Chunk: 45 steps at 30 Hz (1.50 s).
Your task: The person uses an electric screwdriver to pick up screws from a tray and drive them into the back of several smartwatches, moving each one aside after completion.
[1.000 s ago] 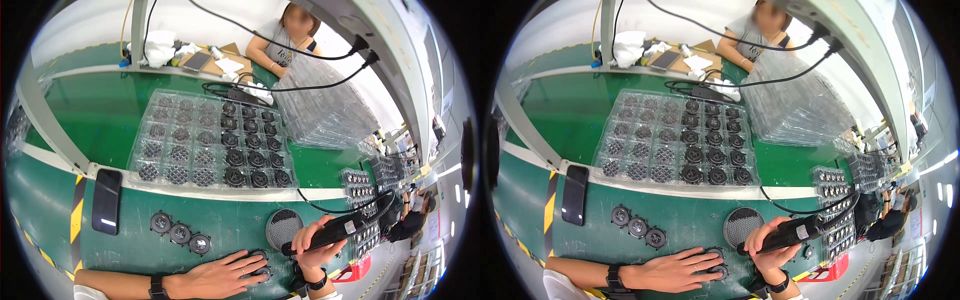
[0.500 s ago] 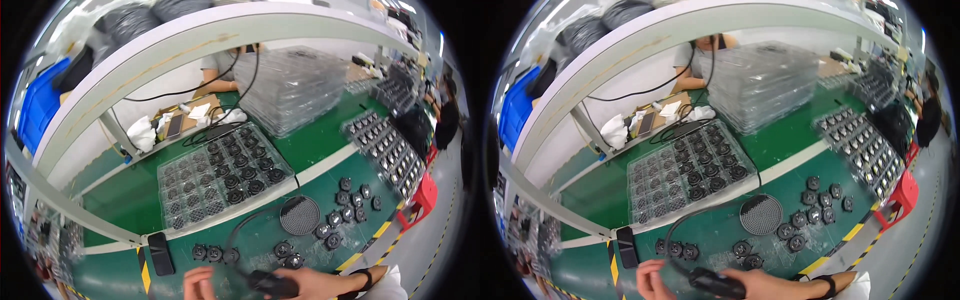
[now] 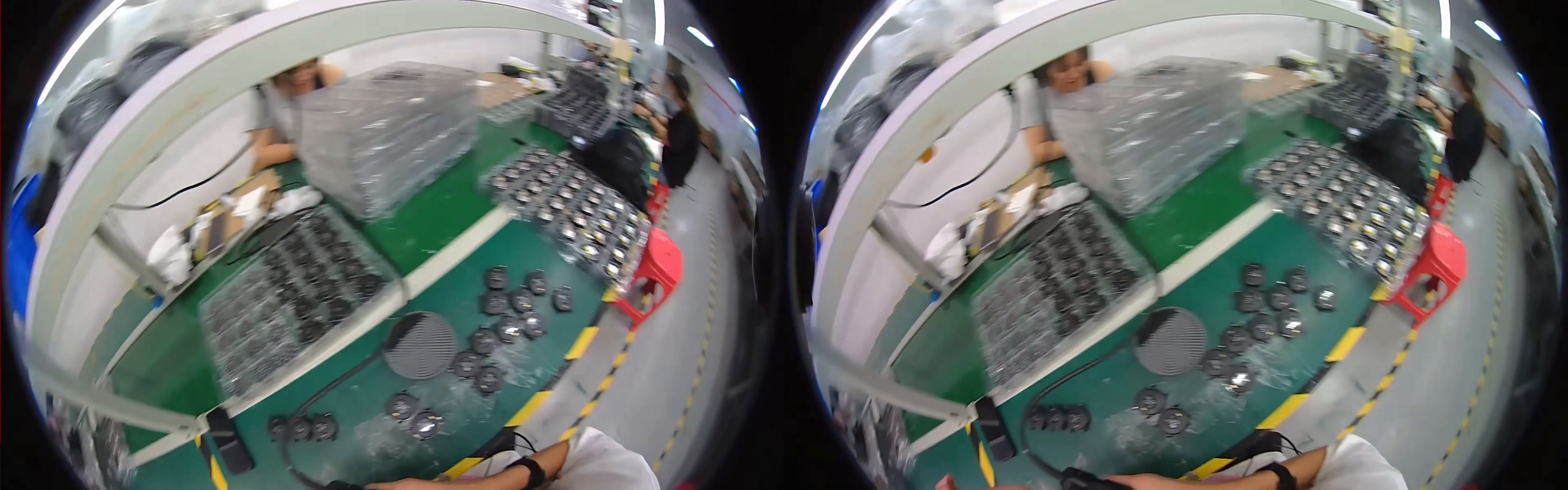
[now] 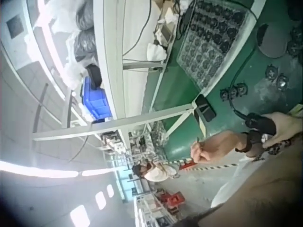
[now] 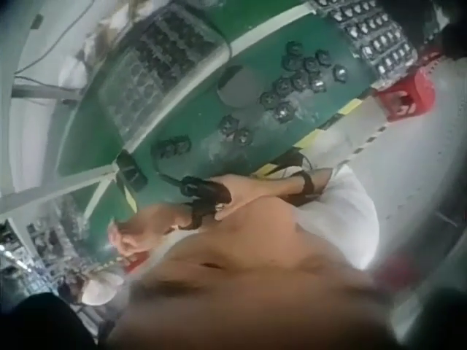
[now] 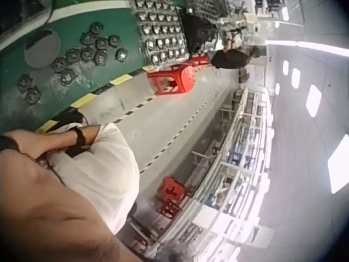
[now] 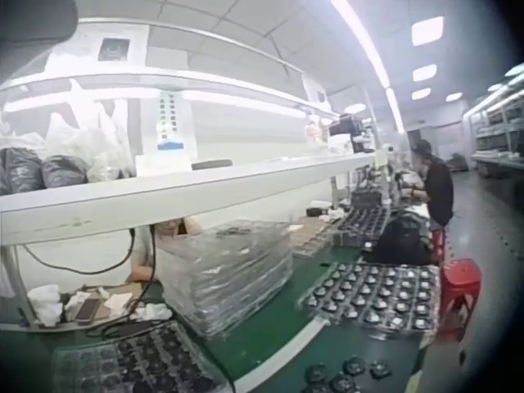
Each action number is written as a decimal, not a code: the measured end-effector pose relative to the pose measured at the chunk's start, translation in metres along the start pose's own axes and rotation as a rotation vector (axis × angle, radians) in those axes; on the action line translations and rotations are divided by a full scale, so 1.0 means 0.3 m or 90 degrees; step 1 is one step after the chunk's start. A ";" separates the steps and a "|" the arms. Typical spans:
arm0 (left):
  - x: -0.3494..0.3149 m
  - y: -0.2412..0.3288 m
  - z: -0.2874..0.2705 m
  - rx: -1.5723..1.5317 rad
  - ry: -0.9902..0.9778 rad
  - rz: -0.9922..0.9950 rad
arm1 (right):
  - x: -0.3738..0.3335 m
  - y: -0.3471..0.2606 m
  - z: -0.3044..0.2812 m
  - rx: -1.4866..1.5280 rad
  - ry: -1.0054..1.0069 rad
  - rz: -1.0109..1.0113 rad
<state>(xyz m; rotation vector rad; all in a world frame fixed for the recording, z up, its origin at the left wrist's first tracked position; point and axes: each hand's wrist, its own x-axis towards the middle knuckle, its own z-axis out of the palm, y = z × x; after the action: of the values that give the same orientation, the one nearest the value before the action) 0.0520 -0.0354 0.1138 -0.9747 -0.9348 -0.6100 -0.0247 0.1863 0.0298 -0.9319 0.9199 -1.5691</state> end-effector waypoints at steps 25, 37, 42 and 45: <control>-0.161 0.017 0.173 0.858 0.017 -0.500 | 0.060 -0.029 -0.014 -0.029 0.167 0.032; -0.253 0.064 0.207 0.523 0.213 -0.808 | 0.020 -0.006 -0.040 -0.115 0.178 0.055; -0.224 0.061 0.197 -0.015 0.678 -0.900 | 0.030 -0.013 -0.009 -0.071 0.266 0.024; -0.223 0.060 0.183 -0.330 0.911 -0.837 | 0.027 -0.024 -0.005 -0.034 0.279 0.020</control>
<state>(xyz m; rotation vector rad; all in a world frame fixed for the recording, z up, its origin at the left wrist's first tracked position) 0.0129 0.0238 0.0610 0.0097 0.0769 -2.3153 -0.0302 0.1796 0.0367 -0.6128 1.2788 -1.7629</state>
